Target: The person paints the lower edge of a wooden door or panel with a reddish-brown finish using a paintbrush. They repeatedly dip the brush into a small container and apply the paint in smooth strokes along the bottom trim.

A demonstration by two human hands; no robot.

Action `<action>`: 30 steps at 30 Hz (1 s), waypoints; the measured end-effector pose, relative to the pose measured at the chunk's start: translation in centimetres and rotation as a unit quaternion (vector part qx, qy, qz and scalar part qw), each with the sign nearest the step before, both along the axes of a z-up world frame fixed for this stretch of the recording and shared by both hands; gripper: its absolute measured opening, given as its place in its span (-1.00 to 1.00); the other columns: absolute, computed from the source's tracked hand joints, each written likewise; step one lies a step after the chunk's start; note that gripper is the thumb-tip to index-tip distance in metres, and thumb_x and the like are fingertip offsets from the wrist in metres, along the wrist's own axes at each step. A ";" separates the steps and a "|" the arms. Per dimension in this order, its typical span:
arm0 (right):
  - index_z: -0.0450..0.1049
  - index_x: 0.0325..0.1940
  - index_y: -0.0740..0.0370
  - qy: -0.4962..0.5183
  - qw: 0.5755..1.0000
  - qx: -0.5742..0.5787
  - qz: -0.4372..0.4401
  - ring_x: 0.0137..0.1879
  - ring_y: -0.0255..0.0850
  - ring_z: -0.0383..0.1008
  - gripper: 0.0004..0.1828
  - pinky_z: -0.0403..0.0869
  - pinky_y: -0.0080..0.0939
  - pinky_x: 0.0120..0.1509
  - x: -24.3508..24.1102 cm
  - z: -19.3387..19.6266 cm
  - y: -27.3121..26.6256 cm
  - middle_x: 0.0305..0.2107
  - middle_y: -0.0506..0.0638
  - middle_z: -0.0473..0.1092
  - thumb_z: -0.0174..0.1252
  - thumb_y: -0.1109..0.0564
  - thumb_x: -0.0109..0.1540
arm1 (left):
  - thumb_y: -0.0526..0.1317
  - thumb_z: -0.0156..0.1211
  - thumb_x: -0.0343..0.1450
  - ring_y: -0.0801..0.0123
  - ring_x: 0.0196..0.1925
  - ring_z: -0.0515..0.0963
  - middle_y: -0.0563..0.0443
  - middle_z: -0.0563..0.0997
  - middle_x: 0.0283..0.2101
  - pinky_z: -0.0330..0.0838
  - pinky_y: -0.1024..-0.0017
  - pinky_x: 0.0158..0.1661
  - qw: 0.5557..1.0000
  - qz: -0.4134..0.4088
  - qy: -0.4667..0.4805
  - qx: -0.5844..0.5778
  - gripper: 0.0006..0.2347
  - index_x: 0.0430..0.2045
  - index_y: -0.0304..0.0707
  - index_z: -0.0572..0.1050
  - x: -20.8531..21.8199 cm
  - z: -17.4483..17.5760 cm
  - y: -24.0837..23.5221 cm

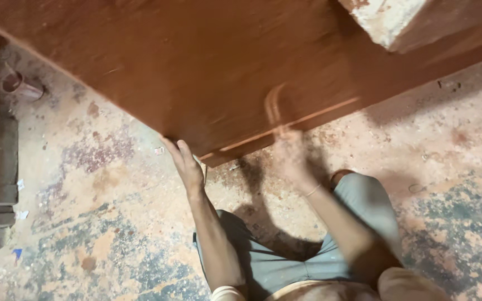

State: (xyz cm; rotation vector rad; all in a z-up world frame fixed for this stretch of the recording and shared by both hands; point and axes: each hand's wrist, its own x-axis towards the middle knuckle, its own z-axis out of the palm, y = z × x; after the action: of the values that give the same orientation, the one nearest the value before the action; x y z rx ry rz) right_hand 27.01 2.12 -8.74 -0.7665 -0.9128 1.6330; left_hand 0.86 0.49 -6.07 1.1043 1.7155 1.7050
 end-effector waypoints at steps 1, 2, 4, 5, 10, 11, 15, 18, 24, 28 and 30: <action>0.26 0.08 0.02 -0.093 0.993 -0.010 0.066 -0.57 -0.41 0.16 -0.85 0.20 -0.49 -0.61 -2.8 0.5 -1.7 -0.57 -0.15 0.19 -0.15 0.15 0.44 | 0.02 -0.23 0.60 0.03 0.62 -0.23 -0.32 -0.21 0.57 -0.32 0.23 0.50 1.000 0.002 -0.005 0.007 -0.36 0.46 -0.49 -0.21 0.0 0.0 0.2; 0.28 0.11 -0.03 -0.182 0.974 -0.022 0.129 -0.64 -0.41 0.13 -0.77 0.18 -0.52 -0.67 -4.4 1.2 -3.1 -0.61 -0.14 0.20 -0.18 0.16 0.40 | 0.02 -0.24 0.60 0.03 0.62 -0.22 -0.32 -0.21 0.57 -0.32 0.24 0.50 1.000 0.002 -0.009 0.011 -0.36 0.46 -0.49 -0.20 -0.2 -0.1 0.2; 0.22 0.10 -0.04 -0.138 0.974 -0.005 0.179 -0.61 -0.43 0.18 -0.75 0.29 -0.52 -0.65 -5.5 2.7 -4.3 -0.58 -0.18 0.21 -0.13 0.19 0.34 | 0.04 -0.26 0.61 0.04 0.62 -0.20 -0.32 -0.18 0.57 -0.31 0.24 0.50 1.000 -0.008 -0.013 0.027 -0.36 0.46 -0.50 -0.18 -0.6 -0.1 0.1; 0.18 0.10 -0.05 -0.115 0.972 0.002 0.203 -0.60 -0.44 0.21 -0.72 0.35 -0.52 -0.64 -5.5 3.6 -4.8 -0.56 -0.20 0.21 -0.10 0.21 0.32 | 0.05 -0.26 0.61 0.04 0.62 -0.18 -0.31 -0.16 0.57 -0.30 0.24 0.51 0.999 -0.018 -0.013 0.039 -0.36 0.46 -0.50 -0.17 -0.7 -0.1 -0.1; 0.36 -0.07 -0.09 0.140 0.967 -0.211 -0.022 -0.71 -0.42 0.12 -0.73 0.22 -0.47 -0.77 1.6 7.0 -1.5 -0.75 -0.24 0.15 -0.24 -0.13 0.39 | 0.11 -0.30 0.60 0.06 0.61 -0.09 -0.28 -0.06 0.57 -0.23 0.23 0.51 0.994 -0.060 -0.035 0.081 -0.35 0.47 -0.47 -0.08 -1.4 0.9 -1.4; 0.35 0.04 -0.09 0.119 0.986 -0.100 -0.067 -0.70 -0.42 0.13 -0.76 0.18 -0.51 -0.77 2.9 7.2 -1.5 -0.69 -0.22 0.19 -0.22 -0.06 0.41 | 0.11 -0.31 0.60 0.06 0.61 -0.10 -0.27 -0.06 0.56 -0.22 0.23 0.50 0.994 -0.064 -0.045 0.076 -0.36 0.46 -0.46 -0.09 -1.4 1.1 -1.5; 0.32 0.19 -0.03 0.062 0.985 0.006 -0.164 -0.62 -0.48 0.14 -0.76 0.17 -0.50 -0.68 4.0 6.7 -1.5 -0.62 -0.25 0.18 -0.20 0.04 0.48 | 0.15 -0.31 0.60 0.06 0.61 -0.06 -0.28 -0.02 0.56 -0.18 0.20 0.51 0.995 -0.068 -0.033 0.067 -0.35 0.46 -0.42 -0.04 -1.6 1.3 -2.1; 0.31 0.15 0.01 0.041 0.986 -0.149 -0.068 -0.63 -0.47 0.13 -0.73 0.17 -0.52 -0.66 -1.5 6.5 -2.5 -0.64 -0.24 0.14 -0.21 0.15 0.40 | 0.18 -0.34 0.58 0.06 0.59 -0.07 -0.26 -0.05 0.55 -0.16 0.17 0.49 0.993 -0.080 -0.055 0.062 -0.34 0.46 -0.38 -0.07 -2.0 1.8 -1.9; 0.21 0.23 0.20 -0.066 0.974 0.031 0.216 -0.69 -0.41 0.07 -0.70 0.12 -0.46 -0.74 -9.3 9.4 -4.5 -0.64 -0.16 0.19 -0.23 0.16 0.43 | 0.19 -0.51 0.49 0.03 0.51 0.10 -0.23 0.09 0.49 0.03 0.10 0.36 0.984 -0.104 -0.132 0.058 -0.32 0.47 -0.26 -0.05 -2.3 2.2 -2.4; 0.11 0.39 0.19 -0.039 0.995 -0.084 0.025 -0.55 -0.50 0.15 -0.48 0.16 -0.51 -0.65 -3.9 11.3 -3.4 -0.50 -0.20 0.25 -0.15 0.33 0.32 | 0.19 -0.48 0.56 0.04 0.58 -0.02 -0.26 -0.01 0.54 -0.10 0.16 0.46 0.983 -0.119 -0.108 0.084 -0.33 0.47 -0.36 -0.08 -2.2 1.9 -2.3; 0.08 0.39 0.13 -0.071 0.992 -0.030 -0.096 -0.62 -0.45 0.14 -0.54 0.14 -0.49 -0.71 -0.8 11.6 -2.9 -0.56 -0.16 0.23 -0.15 0.19 0.38 | 0.19 -0.45 0.59 0.07 0.61 -0.13 -0.26 -0.09 0.56 -0.24 0.22 0.50 0.992 -0.097 -0.050 0.068 -0.33 0.46 -0.41 -0.10 -2.1 1.7 -2.0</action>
State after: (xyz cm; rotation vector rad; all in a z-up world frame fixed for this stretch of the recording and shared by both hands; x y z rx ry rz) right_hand 26.25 -0.79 2.88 -0.9930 -0.8644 1.4571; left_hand -1.25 -1.51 -4.33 1.1831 1.4008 1.7428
